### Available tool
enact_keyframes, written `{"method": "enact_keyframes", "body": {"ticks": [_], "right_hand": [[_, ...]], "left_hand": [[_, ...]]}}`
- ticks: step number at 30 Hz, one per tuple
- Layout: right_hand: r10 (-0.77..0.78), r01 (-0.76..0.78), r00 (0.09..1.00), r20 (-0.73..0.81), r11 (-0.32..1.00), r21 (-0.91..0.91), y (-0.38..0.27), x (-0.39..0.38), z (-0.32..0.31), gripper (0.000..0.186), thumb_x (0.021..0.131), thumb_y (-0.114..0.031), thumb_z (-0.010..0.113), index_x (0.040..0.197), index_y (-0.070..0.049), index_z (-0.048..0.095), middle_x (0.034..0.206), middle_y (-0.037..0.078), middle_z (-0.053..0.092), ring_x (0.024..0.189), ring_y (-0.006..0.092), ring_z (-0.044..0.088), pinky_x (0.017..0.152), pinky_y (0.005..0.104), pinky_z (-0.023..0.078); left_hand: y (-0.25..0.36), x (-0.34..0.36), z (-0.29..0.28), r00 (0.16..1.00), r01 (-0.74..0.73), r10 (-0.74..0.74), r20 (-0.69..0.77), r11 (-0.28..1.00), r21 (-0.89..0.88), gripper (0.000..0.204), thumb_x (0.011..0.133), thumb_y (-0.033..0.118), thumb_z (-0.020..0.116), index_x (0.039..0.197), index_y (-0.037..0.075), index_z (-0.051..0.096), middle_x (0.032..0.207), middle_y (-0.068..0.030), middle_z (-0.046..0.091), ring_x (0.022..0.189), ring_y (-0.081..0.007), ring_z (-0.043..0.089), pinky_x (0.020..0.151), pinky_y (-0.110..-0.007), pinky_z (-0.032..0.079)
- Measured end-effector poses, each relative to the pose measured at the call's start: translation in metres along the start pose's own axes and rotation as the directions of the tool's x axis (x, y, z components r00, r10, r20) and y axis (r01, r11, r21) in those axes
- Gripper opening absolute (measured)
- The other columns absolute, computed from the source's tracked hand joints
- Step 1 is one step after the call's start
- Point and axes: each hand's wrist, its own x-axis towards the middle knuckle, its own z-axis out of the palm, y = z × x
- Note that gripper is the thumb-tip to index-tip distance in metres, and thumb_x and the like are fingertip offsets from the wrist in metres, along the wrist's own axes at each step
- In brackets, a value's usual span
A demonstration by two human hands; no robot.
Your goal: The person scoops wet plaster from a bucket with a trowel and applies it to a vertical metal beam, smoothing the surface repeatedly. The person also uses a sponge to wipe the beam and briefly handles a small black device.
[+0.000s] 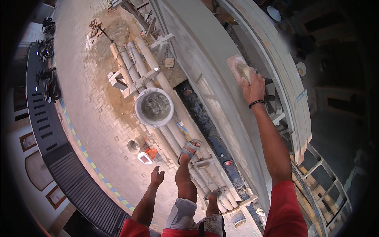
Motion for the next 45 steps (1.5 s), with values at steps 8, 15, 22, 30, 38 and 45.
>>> {"method": "enact_keyframes", "body": {"ticks": [8,15,22,30,38,45], "right_hand": [[0.055,-0.057,0.997,0.056,0.997,0.043,0.064,-0.144,-0.030,0.053,0.085,-0.024,0.058,0.128,0.005,0.046,0.108,0.029,0.052,0.103,0.0443,0.048,0.091,0.0504,0.037],[-0.068,0.067,0.997,0.028,0.996,0.057,-0.042,0.049,0.034,0.054,0.079,-0.019,0.062,0.129,-0.001,0.049,0.103,0.025,0.053,0.096,0.0416,0.050,0.090,0.0478,0.038],[0.038,-0.038,0.998,0.045,0.999,0.005,-0.076,0.136,0.043,0.053,0.081,-0.021,0.064,0.130,-0.009,0.047,0.112,0.025,0.054,0.109,0.0421,0.050,0.093,0.0476,0.044],[-0.069,0.076,0.992,0.108,0.995,-0.063,0.011,-0.069,-0.023,0.051,0.082,-0.017,0.059,0.127,0.002,0.047,0.098,0.026,0.051,0.092,0.0432,0.049,0.084,0.0495,0.040],[-0.005,0.005,0.995,0.095,1.000,0.000,0.020,-0.090,-0.018,0.050,0.083,-0.018,0.058,0.128,0.001,0.047,0.101,0.024,0.051,0.097,0.0423,0.048,0.085,0.0484,0.040],[0.114,-0.114,0.994,-0.003,0.993,0.008,-0.055,0.054,0.025,0.051,0.078,-0.017,0.065,0.127,-0.012,0.050,0.106,0.015,0.054,0.105,0.0335,0.049,0.092,0.0441,0.041]], "left_hand": [[0.004,-0.015,-0.004,0.999,-0.023,0.014,-0.036,0.969,-0.245,0.041,0.083,0.012,0.061,0.120,-0.003,0.051,0.098,-0.0236,0.065,0.090,-0.0346,0.064,0.079,-0.039,0.051],[-0.056,-0.009,0.028,0.989,0.141,-0.146,0.014,0.918,-0.370,0.041,0.084,0.011,0.055,0.121,-0.006,0.050,0.093,-0.0179,0.066,0.085,-0.0273,0.064,0.076,-0.036,0.051],[-0.027,-0.009,0.022,0.983,0.184,-0.157,0.096,0.827,-0.531,0.047,0.087,0.011,0.054,0.128,-0.007,0.043,0.097,-0.0148,0.062,0.078,-0.0179,0.060,0.069,-0.029,0.052],[-0.021,-0.017,0.031,0.984,0.179,-0.138,0.117,0.831,-0.527,0.047,0.087,0.012,0.054,0.128,-0.007,0.044,0.098,-0.0153,0.063,0.079,-0.0182,0.061,0.071,-0.029,0.051],[-0.011,-0.016,0.031,0.970,0.233,-0.157,0.183,0.807,-0.543,0.050,0.087,0.014,0.055,0.130,-0.007,0.041,0.102,-0.0183,0.061,0.081,-0.0202,0.062,0.071,-0.029,0.052],[-0.007,0.005,0.010,0.967,0.251,-0.183,0.177,0.802,-0.542,0.046,0.085,0.009,0.055,0.128,-0.003,0.043,0.096,-0.0137,0.063,0.067,-0.0160,0.061,0.054,-0.025,0.042]]}}
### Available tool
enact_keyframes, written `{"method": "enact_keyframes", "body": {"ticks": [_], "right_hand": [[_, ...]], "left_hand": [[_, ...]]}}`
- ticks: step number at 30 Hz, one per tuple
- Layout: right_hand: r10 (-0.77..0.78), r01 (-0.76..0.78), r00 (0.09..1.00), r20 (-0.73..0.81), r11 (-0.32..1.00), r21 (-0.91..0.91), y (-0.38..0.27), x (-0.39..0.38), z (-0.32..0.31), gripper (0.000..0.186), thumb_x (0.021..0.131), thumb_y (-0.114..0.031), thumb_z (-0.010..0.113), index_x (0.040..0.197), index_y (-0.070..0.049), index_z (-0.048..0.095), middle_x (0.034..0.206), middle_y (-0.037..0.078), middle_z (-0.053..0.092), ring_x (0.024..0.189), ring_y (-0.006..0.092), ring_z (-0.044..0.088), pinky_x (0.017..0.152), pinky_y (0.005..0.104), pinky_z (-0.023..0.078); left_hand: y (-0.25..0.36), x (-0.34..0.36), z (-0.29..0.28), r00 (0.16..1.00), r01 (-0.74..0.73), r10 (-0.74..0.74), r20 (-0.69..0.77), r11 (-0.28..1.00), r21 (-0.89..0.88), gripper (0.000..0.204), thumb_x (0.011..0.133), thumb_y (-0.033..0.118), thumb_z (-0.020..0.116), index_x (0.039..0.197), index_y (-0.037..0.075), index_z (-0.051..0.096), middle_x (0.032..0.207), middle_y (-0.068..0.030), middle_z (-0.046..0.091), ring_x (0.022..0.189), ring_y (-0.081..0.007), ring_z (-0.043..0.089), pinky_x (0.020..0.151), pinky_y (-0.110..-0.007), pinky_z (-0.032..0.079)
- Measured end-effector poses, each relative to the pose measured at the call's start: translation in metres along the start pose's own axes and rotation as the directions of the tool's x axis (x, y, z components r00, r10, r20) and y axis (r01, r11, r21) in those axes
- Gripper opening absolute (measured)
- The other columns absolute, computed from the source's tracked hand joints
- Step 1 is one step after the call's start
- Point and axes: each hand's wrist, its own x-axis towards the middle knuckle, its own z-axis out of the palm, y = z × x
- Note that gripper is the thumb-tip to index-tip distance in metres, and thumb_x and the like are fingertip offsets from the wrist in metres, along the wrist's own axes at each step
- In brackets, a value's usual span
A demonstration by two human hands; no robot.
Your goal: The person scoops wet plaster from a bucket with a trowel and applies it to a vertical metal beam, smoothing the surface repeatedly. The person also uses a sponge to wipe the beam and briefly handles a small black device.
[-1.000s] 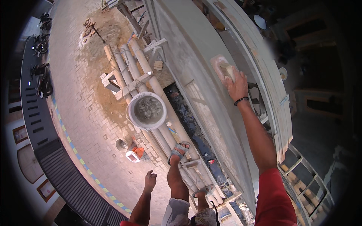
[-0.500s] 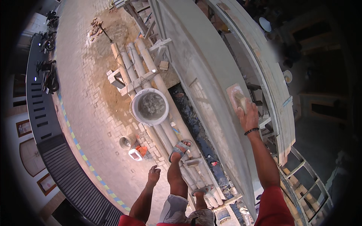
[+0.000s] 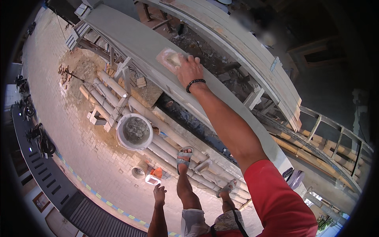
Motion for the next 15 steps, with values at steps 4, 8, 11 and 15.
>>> {"method": "enact_keyframes", "body": {"ticks": [4,8,11,15], "right_hand": [[0.044,-0.044,0.998,0.051,0.999,-0.005,0.051,-0.067,-0.027,0.050,0.080,-0.022,0.062,0.128,-0.011,0.050,0.102,0.013,0.051,0.099,0.0344,0.048,0.084,0.0477,0.040],[0.048,-0.047,0.998,0.040,0.999,-0.013,0.132,-0.174,-0.075,0.050,0.080,-0.020,0.062,0.126,-0.005,0.051,0.096,0.016,0.049,0.089,0.0357,0.047,0.079,0.0457,0.040],[0.121,-0.118,0.992,0.044,0.991,-0.066,0.188,-0.262,-0.110,0.048,0.081,-0.021,0.060,0.125,-0.006,0.051,0.095,0.017,0.049,0.087,0.0365,0.047,0.079,0.0472,0.040],[0.179,-0.173,0.982,0.060,0.981,-0.093,0.253,-0.377,-0.159,0.050,0.083,-0.023,0.059,0.126,-0.001,0.049,0.095,0.022,0.049,0.089,0.0397,0.046,0.082,0.0470,0.039]], "left_hand": [[0.070,-0.017,0.008,0.935,-0.342,0.355,-0.012,0.908,0.243,0.051,0.087,0.008,0.053,0.133,-0.006,0.037,0.120,-0.0211,0.054,0.106,-0.0277,0.056,0.089,-0.037,0.046],[0.187,-0.032,0.061,0.552,-0.733,0.831,0.067,0.446,0.513,0.065,0.088,0.020,0.059,0.139,-0.004,0.029,0.141,-0.0316,0.028,0.132,-0.0428,0.028,0.109,-0.046,0.023],[0.280,-0.055,0.128,0.345,-0.805,0.914,0.215,0.170,0.569,0.074,0.089,0.030,0.056,0.145,0.000,0.019,0.149,-0.0291,0.014,0.137,-0.0472,0.014,0.110,-0.055,0.013],[0.345,-0.076,0.217,0.229,-0.793,0.901,0.369,-0.047,0.608,0.075,0.090,0.037,0.055,0.147,0.006,0.018,0.150,-0.0278,0.011,0.138,-0.0480,0.010,0.108,-0.060,0.008]]}}
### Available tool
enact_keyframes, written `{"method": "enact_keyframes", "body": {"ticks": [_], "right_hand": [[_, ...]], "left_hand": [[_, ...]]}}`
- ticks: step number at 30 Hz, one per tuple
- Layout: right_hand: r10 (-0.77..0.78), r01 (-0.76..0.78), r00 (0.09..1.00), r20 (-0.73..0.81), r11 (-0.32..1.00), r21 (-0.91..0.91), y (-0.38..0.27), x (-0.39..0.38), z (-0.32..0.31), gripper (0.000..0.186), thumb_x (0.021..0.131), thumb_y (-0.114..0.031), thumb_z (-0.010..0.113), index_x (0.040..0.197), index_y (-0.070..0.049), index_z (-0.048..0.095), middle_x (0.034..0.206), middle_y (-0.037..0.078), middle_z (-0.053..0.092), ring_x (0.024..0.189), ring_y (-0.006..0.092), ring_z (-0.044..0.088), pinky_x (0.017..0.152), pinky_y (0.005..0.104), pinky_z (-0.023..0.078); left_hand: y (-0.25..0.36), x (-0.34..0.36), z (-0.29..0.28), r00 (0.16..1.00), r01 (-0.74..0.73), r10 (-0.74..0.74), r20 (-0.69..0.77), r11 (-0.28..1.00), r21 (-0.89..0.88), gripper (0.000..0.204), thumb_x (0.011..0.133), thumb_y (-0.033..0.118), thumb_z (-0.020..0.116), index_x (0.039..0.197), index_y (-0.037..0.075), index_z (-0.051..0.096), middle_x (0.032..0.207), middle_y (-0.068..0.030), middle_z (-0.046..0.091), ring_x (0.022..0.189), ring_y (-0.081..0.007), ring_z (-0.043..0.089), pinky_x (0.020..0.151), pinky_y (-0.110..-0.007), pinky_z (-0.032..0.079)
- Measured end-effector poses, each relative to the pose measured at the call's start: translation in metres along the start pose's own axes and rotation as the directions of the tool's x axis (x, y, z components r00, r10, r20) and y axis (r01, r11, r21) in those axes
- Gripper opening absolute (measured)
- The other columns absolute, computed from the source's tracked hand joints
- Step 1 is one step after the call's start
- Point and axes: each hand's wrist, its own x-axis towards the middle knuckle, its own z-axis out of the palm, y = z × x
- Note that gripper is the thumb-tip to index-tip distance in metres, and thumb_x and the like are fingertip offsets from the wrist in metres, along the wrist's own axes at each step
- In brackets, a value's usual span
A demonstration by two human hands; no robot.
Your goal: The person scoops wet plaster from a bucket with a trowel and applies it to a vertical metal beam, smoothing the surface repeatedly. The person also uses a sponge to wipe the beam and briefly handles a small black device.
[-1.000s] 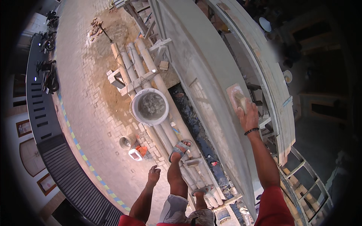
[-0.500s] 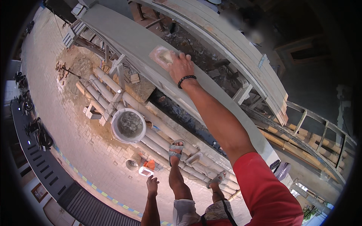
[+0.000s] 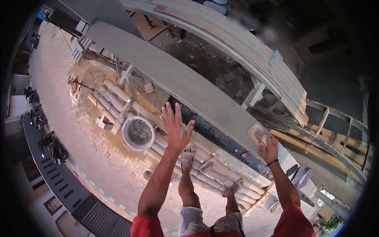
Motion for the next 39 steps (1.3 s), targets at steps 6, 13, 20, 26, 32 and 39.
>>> {"method": "enact_keyframes", "body": {"ticks": [6,13,20,26,32,39], "right_hand": [[-0.023,0.020,0.998,0.051,0.999,0.050,0.025,-0.015,0.002,0.048,0.085,-0.025,0.058,0.123,0.004,0.049,0.099,0.024,0.051,0.090,0.0411,0.047,0.084,0.0489,0.038],[-0.226,0.228,0.974,-0.034,0.962,0.150,-0.120,0.133,0.048,0.051,0.083,-0.018,0.057,0.129,-0.002,0.046,0.097,0.023,0.051,0.092,0.0421,0.047,0.086,0.0493,0.037],[-0.404,0.427,0.903,-0.147,0.884,0.189,-0.280,0.287,0.112,0.051,0.082,-0.015,0.057,0.129,0.000,0.046,0.104,0.025,0.053,0.095,0.0423,0.049,0.089,0.0483,0.037],[-0.416,0.430,0.901,-0.121,0.891,0.147,-0.430,0.408,0.146,0.055,0.084,-0.016,0.058,0.133,0.002,0.042,0.109,0.024,0.057,0.106,0.0370,0.052,0.099,0.0463,0.035],[-0.342,0.346,0.933,-0.116,0.938,0.018,-0.522,0.502,0.165,0.057,0.083,-0.015,0.059,0.137,-0.015,0.044,0.111,0.026,0.059,0.107,0.0376,0.056,0.097,0.0445,0.041],[-0.434,0.424,0.890,-0.140,0.900,-0.099,-0.520,0.561,0.172,0.058,0.079,-0.011,0.058,0.136,-0.018,0.047,0.109,0.024,0.062,0.103,0.0357,0.059,0.095,0.0422,0.044]], "left_hand": [[0.022,-0.036,0.045,0.990,0.065,-0.045,0.136,0.987,-0.150,0.075,0.086,0.033,0.057,0.146,0.006,0.021,0.148,-0.0268,0.017,0.135,-0.0491,0.015,0.108,-0.060,0.011],[-0.070,-0.219,0.040,0.737,0.484,-0.442,0.511,0.873,0.057,0.067,0.080,0.033,0.061,0.137,0.006,0.036,0.134,-0.0200,0.042,0.125,-0.0403,0.037,0.106,-0.058,0.021],[-0.142,-0.428,-0.023,0.096,0.865,-0.860,0.501,0.321,0.386,0.062,0.083,0.033,0.057,0.135,0.004,0.039,0.126,-0.0210,0.054,0.119,-0.0338,0.051,0.106,-0.057,0.023],[-0.151,-0.555,-0.033,-0.050,0.932,-0.914,0.402,0.103,0.348,0.051,0.082,0.022,0.057,0.127,0.001,0.049,0.102,-0.0184,0.065,0.095,-0.0295,0.064,0.083,-0.043,0.050],[-0.144,-0.674,0.003,-0.024,0.953,-0.823,0.568,0.153,0.261,0.049,0.096,0.030,0.040,0.137,0.003,0.040,0.145,-0.0196,0.035,0.135,-0.0344,0.029,0.111,-0.048,0.022],[-0.104,-0.705,0.017,-0.091,0.934,-0.712,0.696,0.182,0.308,0.049,0.097,0.029,0.037,0.140,0.004,0.036,0.146,-0.0185,0.032,0.135,-0.0342,0.028,0.112,-0.048,0.019]]}}
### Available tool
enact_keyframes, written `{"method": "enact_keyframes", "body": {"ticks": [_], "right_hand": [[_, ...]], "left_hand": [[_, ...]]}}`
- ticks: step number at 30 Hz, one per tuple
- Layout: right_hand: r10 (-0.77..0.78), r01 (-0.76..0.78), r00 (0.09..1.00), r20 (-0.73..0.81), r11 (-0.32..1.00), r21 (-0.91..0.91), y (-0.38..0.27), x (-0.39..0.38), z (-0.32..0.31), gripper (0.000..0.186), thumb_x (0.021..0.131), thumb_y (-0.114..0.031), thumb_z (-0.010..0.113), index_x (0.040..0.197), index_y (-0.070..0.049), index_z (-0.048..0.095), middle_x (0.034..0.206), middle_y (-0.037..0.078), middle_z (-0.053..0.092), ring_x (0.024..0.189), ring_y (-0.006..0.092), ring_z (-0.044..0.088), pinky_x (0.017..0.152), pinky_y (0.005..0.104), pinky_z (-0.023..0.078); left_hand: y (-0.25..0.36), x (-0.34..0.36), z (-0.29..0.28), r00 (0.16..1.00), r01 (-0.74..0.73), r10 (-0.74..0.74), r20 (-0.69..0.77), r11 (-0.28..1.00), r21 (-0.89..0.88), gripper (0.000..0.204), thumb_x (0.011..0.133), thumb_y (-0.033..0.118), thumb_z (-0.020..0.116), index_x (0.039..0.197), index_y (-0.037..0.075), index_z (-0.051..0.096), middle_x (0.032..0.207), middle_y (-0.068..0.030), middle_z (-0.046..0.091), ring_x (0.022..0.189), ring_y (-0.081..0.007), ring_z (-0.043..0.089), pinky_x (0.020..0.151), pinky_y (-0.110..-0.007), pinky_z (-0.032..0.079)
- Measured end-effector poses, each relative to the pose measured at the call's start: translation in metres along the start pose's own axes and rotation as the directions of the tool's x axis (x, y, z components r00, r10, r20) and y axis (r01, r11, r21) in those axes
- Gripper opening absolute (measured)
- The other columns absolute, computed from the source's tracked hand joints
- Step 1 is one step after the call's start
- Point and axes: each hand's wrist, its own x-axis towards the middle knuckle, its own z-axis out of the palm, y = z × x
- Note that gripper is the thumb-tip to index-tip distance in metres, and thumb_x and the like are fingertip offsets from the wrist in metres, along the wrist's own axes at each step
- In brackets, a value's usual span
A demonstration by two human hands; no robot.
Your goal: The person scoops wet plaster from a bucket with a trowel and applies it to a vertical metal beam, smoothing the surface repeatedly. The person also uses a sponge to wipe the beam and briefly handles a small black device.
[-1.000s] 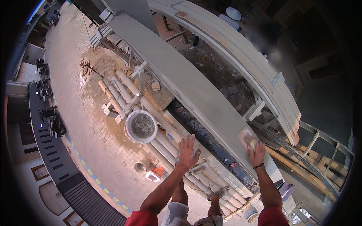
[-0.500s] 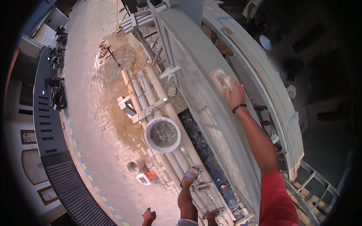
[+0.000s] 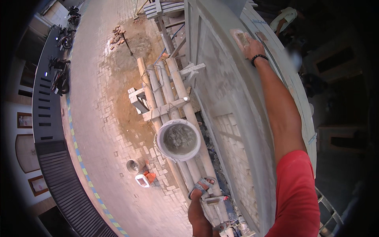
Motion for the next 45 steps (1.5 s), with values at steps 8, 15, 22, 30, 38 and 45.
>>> {"method": "enact_keyframes", "body": {"ticks": [8,15,22,30,38,45], "right_hand": [[-0.080,0.068,0.985,0.153,0.994,0.086,0.059,-0.179,-0.075,0.059,0.084,-0.013,0.055,0.141,-0.014,0.040,0.100,0.025,0.056,0.096,0.0411,0.053,0.091,0.0460,0.041],[-0.091,0.062,0.971,0.223,0.989,0.132,0.132,-0.394,-0.145,0.056,0.084,-0.011,0.051,0.139,-0.005,0.040,0.087,0.020,0.048,0.082,0.0357,0.045,0.082,0.0443,0.038],[0.060,-0.092,0.940,0.335,0.993,0.078,0.205,-0.592,-0.224,0.055,0.084,-0.008,0.049,0.138,-0.002,0.040,0.095,0.021,0.046,0.090,0.0378,0.044,0.084,0.0466,0.036],[0.176,-0.218,0.897,0.407,0.974,0.060,0.262,-0.718,-0.258,0.054,0.089,-0.019,0.046,0.138,0.002,0.037,0.101,0.024,0.049,0.094,0.0396,0.045,0.087,0.0459,0.036],[0.088,-0.144,0.959,0.270,0.970,0.194,0.194,-0.549,-0.190,0.052,0.085,-0.010,0.050,0.136,-0.005,0.044,0.102,0.022,0.052,0.093,0.0386,0.048,0.090,0.0461,0.036],[0.084,-0.125,0.978,0.189,0.969,0.214,0.146,-0.401,-0.141,0.053,0.083,-0.005,0.051,0.135,-0.013,0.047,0.098,0.017,0.052,0.092,0.0360,0.047,0.088,0.0437,0.039]], "left_hand": [[0.066,0.022,-0.009,0.994,0.007,-0.051,-0.100,0.919,-0.395,0.048,0.090,0.021,0.046,0.133,0.001,0.040,0.121,-0.0175,0.047,0.107,-0.0283,0.046,0.090,-0.040,0.036],[0.093,0.028,0.012,0.970,-0.176,-0.021,-0.243,0.631,-0.756,0.044,0.083,0.010,0.055,0.124,-0.005,0.049,0.096,-0.0172,0.065,0.071,-0.0201,0.064,0.062,-0.029,0.053],[0.133,0.014,-0.007,0.962,-0.196,0.045,-0.268,0.795,-0.574,0.047,0.082,0.011,0.060,0.125,-0.005,0.050,0.099,-0.0190,0.065,0.075,-0.0220,0.065,0.063,-0.031,0.053],[0.142,0.007,-0.027,0.951,-0.254,0.083,-0.298,0.760,-0.598,0.047,0.081,0.009,0.059,0.124,-0.007,0.049,0.104,-0.0203,0.063,0.077,-0.0240,0.065,0.064,-0.032,0.055],[0.148,0.019,-0.031,0.977,-0.201,0.088,-0.195,0.693,-0.692,0.047,0.083,0.008,0.056,0.126,-0.008,0.045,0.098,-0.0199,0.063,0.077,-0.0233,0.065,0.062,-0.031,0.055],[0.132,0.021,-0.075,0.947,-0.298,0.156,-0.282,0.756,-0.583,0.043,0.086,0.007,0.054,0.126,-0.007,0.044,0.097,-0.0195,0.063,0.076,-0.0230,0.065,0.060,-0.031,0.055]]}}
